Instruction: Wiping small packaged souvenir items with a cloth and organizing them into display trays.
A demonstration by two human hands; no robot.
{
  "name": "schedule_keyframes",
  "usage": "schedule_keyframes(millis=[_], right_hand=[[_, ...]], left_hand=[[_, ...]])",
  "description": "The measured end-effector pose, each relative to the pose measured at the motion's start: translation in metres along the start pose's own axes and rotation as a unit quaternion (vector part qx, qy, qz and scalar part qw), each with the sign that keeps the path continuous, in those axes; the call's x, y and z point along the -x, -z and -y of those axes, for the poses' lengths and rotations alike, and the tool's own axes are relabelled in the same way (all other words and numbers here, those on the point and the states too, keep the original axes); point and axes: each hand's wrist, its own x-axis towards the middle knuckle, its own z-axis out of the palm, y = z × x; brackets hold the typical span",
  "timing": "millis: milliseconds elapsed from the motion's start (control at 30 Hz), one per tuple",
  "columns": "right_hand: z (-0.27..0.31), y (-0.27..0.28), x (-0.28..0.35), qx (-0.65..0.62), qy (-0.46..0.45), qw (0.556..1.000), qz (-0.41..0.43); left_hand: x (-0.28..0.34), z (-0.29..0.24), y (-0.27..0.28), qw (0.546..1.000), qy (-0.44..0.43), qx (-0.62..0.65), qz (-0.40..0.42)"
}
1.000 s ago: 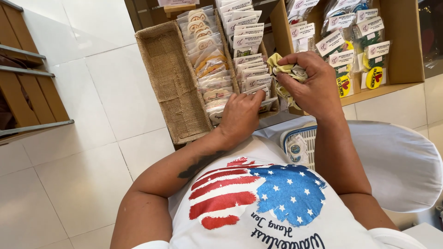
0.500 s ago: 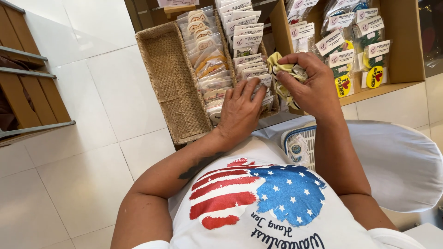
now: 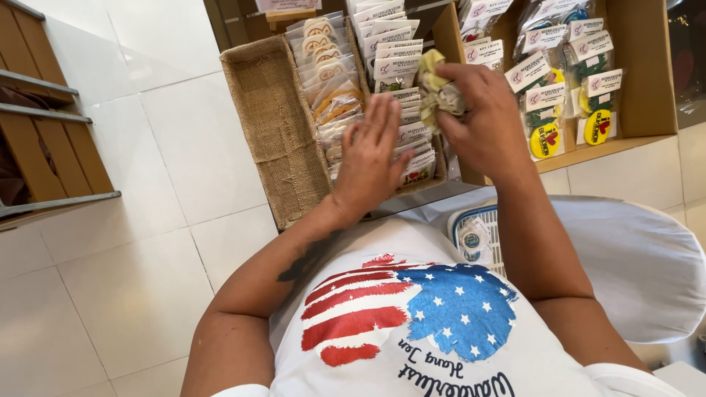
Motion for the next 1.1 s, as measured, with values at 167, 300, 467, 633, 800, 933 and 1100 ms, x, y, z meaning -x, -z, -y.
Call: schedule_keyframes(millis=[167, 300, 467, 633, 800, 933, 1100], right_hand=[[0.007, -0.006, -0.012, -0.048, -0.075, 0.991, 0.103], [-0.007, -0.010, -0.035, -0.241, -0.180, 0.950, 0.080], [-0.001, -0.022, -0.052, -0.349, -0.213, 0.901, 0.145], [-0.004, -0.024, -0.053, -0.323, -0.167, 0.921, 0.140], [-0.004, -0.011, -0.065, -0.370, -0.230, 0.890, 0.134], [-0.010, -0.017, -0.070, -0.396, -0.231, 0.871, 0.175], [-0.013, 0.008, -0.070, -0.391, -0.149, 0.907, 0.035]], left_hand=[[-0.037, 0.037, 0.019, 0.978, 0.140, 0.149, -0.031], [-0.076, 0.062, 0.030, 0.940, 0.225, 0.255, 0.005], [-0.102, 0.052, 0.027, 0.940, 0.248, 0.227, 0.061], [-0.097, 0.056, 0.012, 0.949, 0.201, 0.241, 0.017], [-0.104, 0.054, 0.043, 0.863, 0.187, 0.467, -0.047], [-0.110, 0.057, 0.040, 0.848, 0.161, 0.503, -0.030], [-0.092, 0.081, 0.030, 0.885, 0.122, 0.441, -0.082]])
